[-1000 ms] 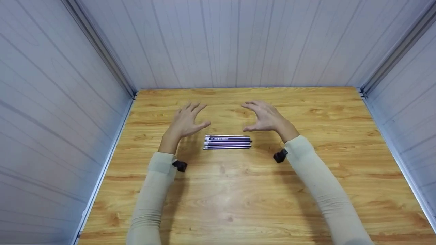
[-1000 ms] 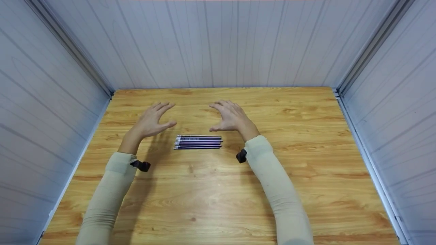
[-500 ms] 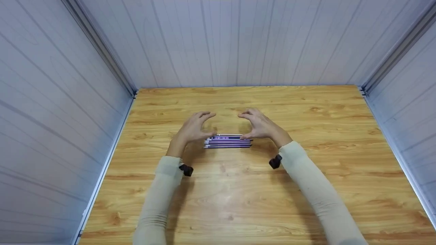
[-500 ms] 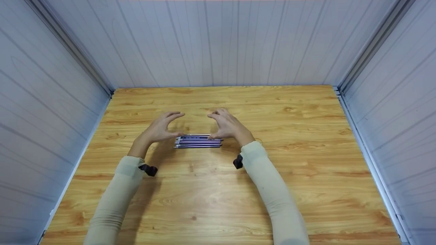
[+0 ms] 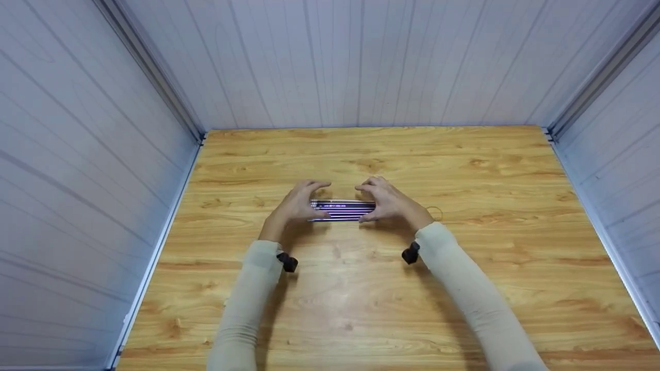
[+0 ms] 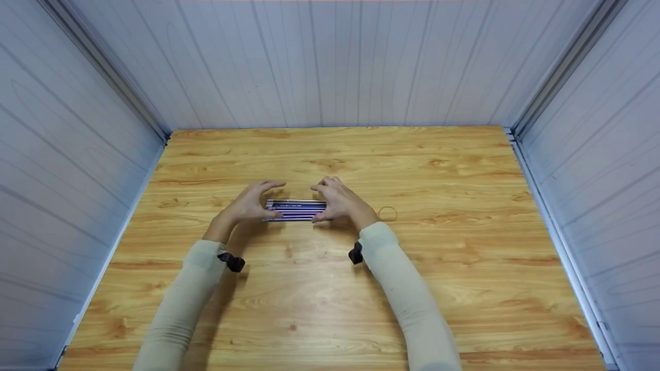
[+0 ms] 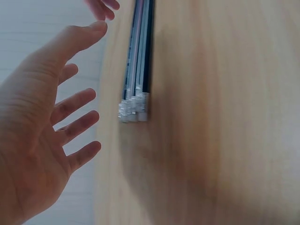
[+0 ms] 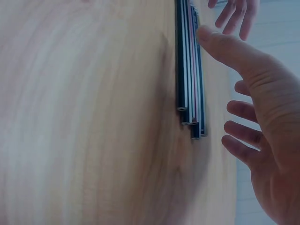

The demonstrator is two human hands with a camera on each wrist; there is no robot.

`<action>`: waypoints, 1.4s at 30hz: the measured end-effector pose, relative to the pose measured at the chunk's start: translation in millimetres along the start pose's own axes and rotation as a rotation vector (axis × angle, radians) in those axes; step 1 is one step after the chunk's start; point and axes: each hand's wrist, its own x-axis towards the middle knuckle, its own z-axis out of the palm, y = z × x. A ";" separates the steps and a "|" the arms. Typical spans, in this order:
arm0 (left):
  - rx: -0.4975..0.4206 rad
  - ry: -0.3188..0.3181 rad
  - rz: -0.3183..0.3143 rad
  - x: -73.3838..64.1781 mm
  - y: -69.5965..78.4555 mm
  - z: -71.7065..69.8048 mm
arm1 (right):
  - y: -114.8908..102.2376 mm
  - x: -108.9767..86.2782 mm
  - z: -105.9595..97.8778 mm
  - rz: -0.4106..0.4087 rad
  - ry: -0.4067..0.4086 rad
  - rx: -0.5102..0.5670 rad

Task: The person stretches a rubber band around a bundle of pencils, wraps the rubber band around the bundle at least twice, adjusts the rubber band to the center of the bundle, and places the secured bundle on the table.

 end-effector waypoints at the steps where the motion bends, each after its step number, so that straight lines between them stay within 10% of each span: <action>1: 0.003 0.000 0.007 1.0 -3.3 2.3 | 0.5 -0.5 2.1 0.003 -0.004 0.002; 6: 0.068 0.036 0.058 14.5 -34.8 22.8 | 1.2 -3.0 9.6 0.021 -0.004 0.005; 13: 0.107 -0.020 0.009 4.9 -12.8 20.3 | 1.2 -0.9 16.1 0.040 -0.005 0.025; 21: 0.159 0.029 0.070 31.0 -62.9 45.8 | 2.9 1.2 21.2 0.055 -0.003 0.049; 32: 0.158 0.008 0.047 24.9 -48.5 39.0 | 1.7 1.8 19.4 0.039 0.002 0.057; 42: 0.223 0.017 0.079 36.8 -66.5 48.9 | 1.5 4.1 20.2 0.043 -0.021 0.037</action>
